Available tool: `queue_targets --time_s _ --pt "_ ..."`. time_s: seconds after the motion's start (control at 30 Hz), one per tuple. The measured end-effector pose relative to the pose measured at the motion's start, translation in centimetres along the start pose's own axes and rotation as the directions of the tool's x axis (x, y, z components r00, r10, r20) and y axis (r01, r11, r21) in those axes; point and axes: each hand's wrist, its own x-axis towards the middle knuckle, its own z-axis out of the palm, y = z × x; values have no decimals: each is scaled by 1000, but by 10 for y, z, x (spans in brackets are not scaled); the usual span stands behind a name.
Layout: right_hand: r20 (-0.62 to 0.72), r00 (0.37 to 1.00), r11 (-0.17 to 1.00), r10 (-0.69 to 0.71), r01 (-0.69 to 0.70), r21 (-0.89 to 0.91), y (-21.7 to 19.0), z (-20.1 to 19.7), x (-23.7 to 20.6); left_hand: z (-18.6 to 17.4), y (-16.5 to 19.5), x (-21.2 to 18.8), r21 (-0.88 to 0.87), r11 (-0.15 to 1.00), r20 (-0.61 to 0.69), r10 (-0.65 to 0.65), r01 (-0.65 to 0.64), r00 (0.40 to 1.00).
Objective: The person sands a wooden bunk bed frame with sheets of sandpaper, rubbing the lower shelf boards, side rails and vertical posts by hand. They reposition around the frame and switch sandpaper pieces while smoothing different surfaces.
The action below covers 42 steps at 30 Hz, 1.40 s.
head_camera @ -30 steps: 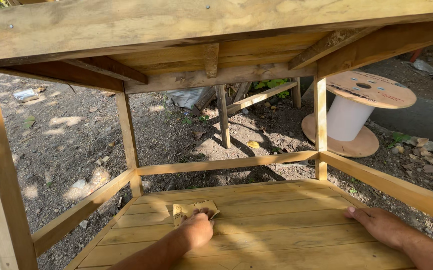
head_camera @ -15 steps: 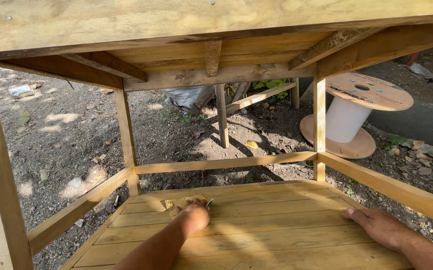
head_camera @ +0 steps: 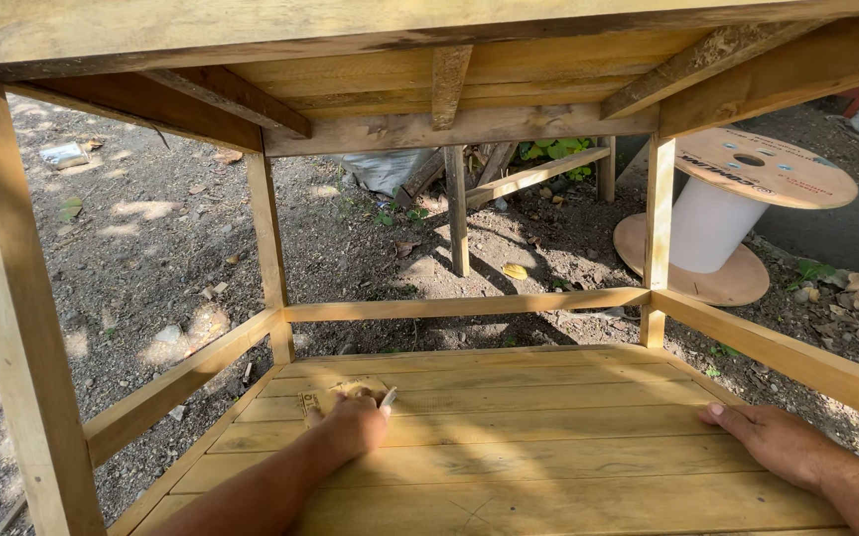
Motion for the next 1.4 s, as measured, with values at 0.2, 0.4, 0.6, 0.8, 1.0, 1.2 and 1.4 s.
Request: queue_targets --time_s 0.2,0.4,0.6,0.8,1.0,1.2,1.4 --pt "30 999 999 44 -45 19 -7 -3 -3 -4 -1 20 -27 999 -29 -27 26 999" --pt "20 998 995 65 -63 -83 -11 0 -4 8 -33 -48 48 996 79 67 -71 995" --pt "18 998 987 52 -49 -156 -9 1 -3 3 -51 -25 -44 997 -6 -58 58 998" --pt "3 1000 989 15 -14 -147 -7 -2 -3 4 -50 7 -12 997 -59 -79 78 995" --pt "2 1000 989 13 -12 -149 -5 1 0 5 -64 -71 17 999 77 36 -38 996" --pt "3 1000 987 -7 7 -162 -6 3 -4 -6 -93 -59 -134 965 2 -226 225 974" --pt "23 996 988 82 -79 -131 -13 0 -7 -13 -119 -11 -76 991 -135 -120 110 984"
